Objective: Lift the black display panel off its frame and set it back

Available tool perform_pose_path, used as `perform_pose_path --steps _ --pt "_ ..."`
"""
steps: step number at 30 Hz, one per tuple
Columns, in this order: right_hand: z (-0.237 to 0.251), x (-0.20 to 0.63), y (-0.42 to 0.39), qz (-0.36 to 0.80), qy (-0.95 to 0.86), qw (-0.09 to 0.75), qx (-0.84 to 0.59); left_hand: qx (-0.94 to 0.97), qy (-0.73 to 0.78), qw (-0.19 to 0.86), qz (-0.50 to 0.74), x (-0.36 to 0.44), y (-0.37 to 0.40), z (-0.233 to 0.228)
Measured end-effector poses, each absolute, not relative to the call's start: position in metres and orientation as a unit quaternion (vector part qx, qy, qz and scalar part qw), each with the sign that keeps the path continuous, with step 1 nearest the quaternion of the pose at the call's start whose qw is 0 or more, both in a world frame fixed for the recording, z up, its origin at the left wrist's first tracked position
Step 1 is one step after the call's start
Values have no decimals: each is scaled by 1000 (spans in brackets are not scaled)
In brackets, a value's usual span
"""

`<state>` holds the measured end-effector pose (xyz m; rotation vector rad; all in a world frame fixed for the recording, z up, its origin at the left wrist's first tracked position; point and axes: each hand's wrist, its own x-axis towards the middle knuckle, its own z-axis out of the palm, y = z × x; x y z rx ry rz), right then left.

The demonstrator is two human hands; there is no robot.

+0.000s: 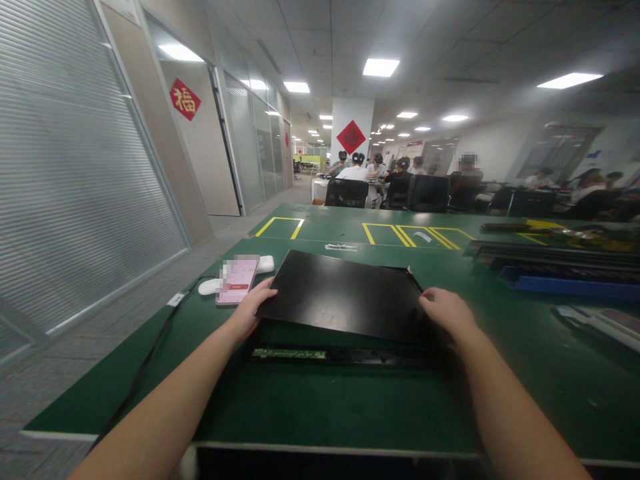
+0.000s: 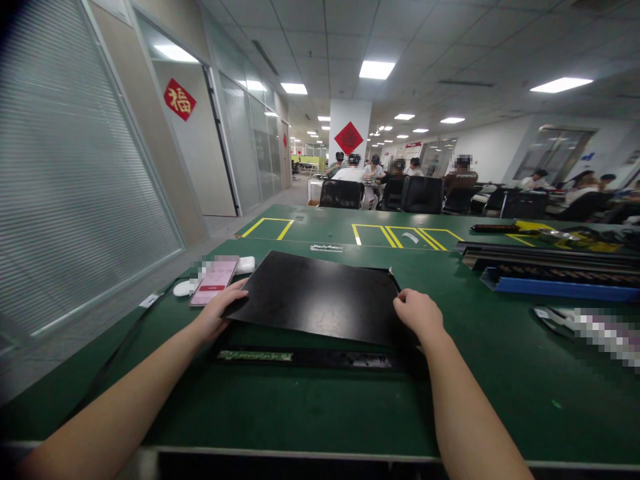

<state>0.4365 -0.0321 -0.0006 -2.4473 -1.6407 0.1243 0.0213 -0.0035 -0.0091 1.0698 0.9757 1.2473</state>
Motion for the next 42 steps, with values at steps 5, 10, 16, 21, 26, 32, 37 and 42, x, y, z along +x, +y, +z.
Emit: perform_pose_path --steps 5,10,16,21,26,32,37,42 --pt "-1 436 -32 37 -561 88 -822 463 417 580 524 21 -5 -9" --pt "-2 436 -32 42 -565 79 -820 462 404 591 523 19 -4 -13" --pt "-1 432 -32 40 -573 68 -816 458 395 614 507 17 -2 -17" --pt "-3 433 -31 32 -576 66 -814 459 394 612 510 17 -2 -19" --pt "-5 436 -30 29 -573 82 -815 452 405 601 520 17 1 -19" --pt "-4 441 -30 54 -548 119 -826 469 392 575 544 15 5 -22" --pt "-2 441 -31 56 -541 127 -829 465 392 580 542 14 5 -24" --pt "-3 441 -30 52 -546 129 -826 465 397 580 538 13 5 -23"
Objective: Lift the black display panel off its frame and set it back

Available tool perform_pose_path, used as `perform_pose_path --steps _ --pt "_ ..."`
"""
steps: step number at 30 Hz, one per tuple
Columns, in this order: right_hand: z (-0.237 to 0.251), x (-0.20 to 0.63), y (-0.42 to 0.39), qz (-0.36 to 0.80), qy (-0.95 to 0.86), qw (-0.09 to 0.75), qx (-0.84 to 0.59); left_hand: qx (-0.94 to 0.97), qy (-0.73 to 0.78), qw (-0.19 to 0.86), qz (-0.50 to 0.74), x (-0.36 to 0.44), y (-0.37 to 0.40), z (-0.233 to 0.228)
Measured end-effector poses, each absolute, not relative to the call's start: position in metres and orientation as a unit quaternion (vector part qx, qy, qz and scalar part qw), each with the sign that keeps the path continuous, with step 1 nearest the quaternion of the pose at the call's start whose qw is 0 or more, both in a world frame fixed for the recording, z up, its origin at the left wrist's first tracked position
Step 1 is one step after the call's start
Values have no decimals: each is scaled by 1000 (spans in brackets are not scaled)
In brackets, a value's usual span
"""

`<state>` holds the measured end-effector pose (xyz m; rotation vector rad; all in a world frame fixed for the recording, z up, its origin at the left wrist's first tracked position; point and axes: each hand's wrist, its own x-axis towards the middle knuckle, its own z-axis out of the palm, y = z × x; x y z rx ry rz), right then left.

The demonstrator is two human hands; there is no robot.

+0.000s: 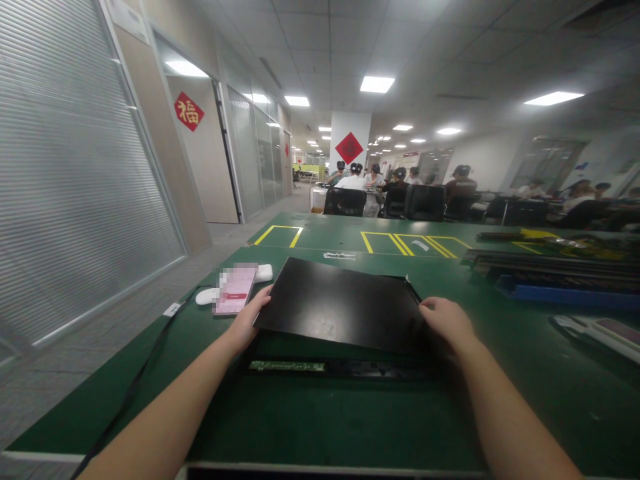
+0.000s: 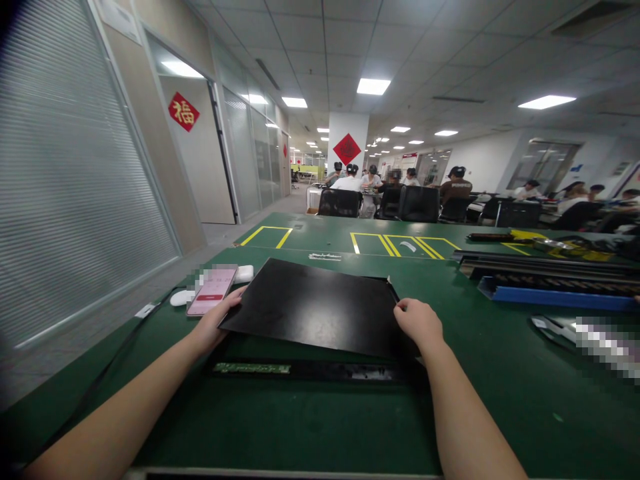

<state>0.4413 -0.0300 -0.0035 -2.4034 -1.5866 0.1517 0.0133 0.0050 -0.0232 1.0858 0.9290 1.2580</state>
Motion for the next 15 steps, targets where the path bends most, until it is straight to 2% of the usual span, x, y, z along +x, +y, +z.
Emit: perform_pose_path --steps 15 --pt "-4 441 -30 51 -546 126 -827 448 410 585 538 14 7 -24"
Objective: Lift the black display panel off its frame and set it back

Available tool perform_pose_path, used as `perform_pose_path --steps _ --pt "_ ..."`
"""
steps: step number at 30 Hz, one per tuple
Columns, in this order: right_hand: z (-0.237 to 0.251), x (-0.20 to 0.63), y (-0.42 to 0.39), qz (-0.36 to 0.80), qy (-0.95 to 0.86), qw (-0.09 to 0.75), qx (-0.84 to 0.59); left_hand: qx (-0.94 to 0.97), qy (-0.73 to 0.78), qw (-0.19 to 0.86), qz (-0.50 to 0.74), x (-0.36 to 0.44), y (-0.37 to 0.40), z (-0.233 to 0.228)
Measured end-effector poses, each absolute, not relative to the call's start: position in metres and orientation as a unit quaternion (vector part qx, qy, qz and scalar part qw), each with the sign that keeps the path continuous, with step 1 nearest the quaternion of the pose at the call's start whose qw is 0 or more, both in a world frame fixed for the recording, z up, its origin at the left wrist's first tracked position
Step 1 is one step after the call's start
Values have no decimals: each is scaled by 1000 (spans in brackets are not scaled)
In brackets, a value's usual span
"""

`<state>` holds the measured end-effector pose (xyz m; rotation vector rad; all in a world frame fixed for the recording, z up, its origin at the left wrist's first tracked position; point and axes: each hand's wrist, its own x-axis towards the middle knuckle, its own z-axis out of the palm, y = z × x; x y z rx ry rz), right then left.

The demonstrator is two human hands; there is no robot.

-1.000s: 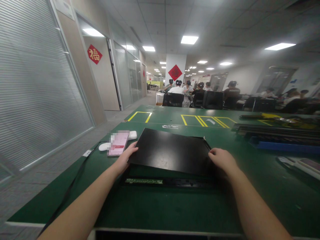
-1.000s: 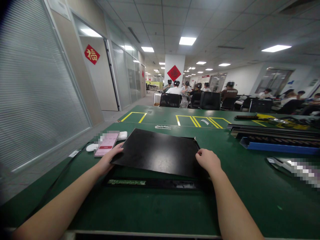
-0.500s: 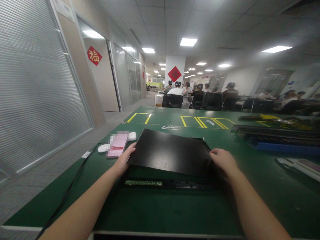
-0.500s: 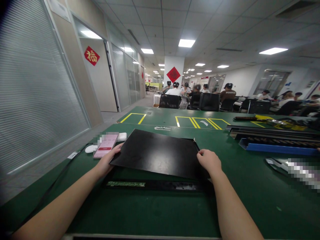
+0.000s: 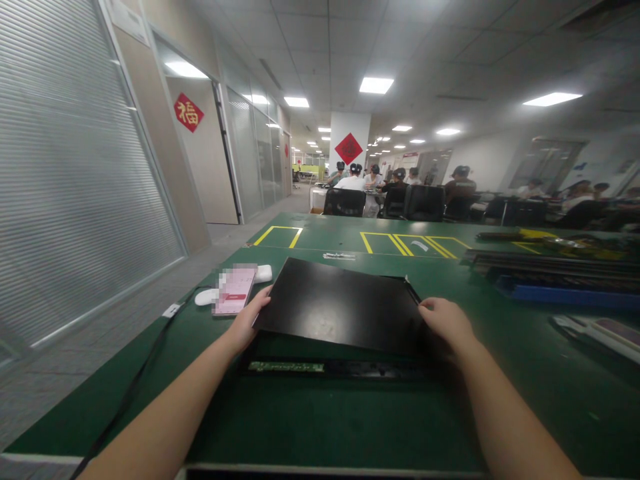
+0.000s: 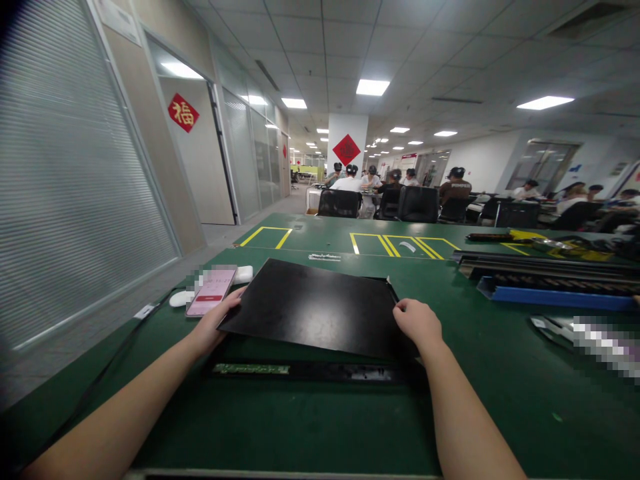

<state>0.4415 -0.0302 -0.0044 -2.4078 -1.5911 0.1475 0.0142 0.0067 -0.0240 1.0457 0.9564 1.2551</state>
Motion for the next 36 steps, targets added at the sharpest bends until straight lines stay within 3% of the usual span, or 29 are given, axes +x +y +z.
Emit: perform_pose_path --steps 36 --pt "-4 444 -30 40 -548 115 -827 458 422 595 508 20 -7 -13"
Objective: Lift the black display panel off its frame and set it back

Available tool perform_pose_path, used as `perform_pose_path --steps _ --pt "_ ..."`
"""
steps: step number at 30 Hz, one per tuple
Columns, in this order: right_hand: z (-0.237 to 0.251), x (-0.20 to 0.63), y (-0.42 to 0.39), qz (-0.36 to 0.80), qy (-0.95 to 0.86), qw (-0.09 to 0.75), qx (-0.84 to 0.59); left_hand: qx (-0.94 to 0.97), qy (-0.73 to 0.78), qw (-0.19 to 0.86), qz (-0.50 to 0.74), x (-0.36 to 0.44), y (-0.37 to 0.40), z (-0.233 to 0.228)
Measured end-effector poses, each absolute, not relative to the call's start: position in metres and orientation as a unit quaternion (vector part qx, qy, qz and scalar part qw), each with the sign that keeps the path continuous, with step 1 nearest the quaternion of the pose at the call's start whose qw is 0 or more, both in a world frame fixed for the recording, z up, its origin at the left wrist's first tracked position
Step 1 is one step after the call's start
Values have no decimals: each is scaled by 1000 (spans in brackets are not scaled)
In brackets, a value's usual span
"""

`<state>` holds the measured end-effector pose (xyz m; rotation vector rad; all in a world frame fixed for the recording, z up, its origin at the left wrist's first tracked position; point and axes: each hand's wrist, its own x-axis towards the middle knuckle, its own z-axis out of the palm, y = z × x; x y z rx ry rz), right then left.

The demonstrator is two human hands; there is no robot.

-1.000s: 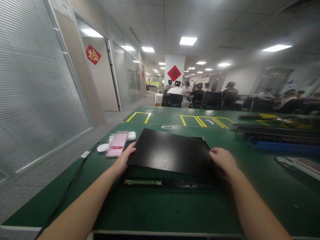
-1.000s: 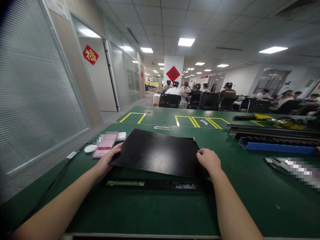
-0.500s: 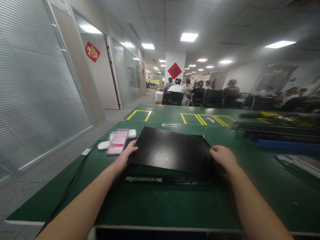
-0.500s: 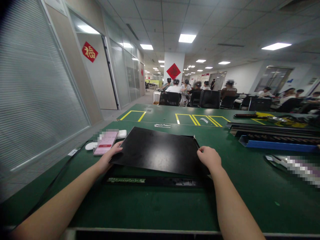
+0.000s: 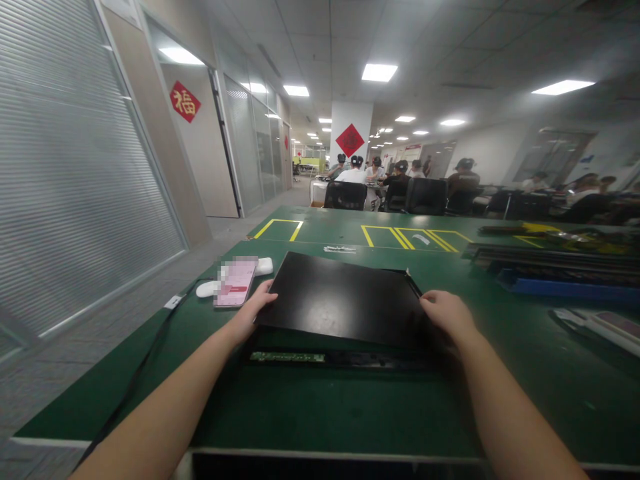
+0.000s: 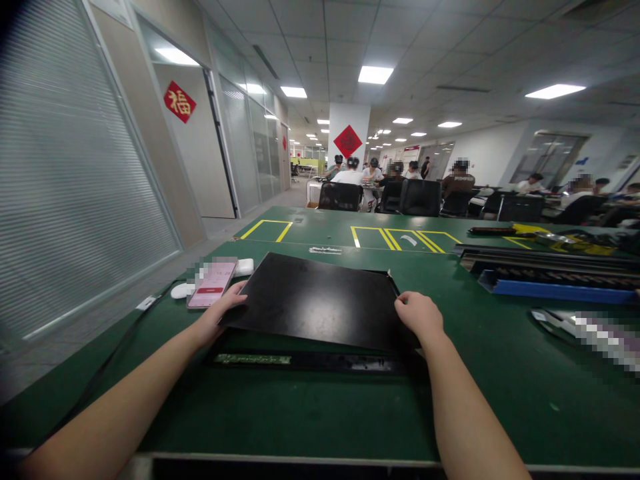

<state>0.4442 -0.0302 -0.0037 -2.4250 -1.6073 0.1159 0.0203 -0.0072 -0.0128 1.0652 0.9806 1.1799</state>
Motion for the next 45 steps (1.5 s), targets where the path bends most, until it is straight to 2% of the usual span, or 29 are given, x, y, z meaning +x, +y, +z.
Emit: perform_pose_path --steps 18,45 --pt "-6 447 -29 40 -548 107 -829 498 429 589 470 19 -8 -7" --pt "-9 451 -28 53 -546 145 -824 447 388 639 491 20 -6 -4"
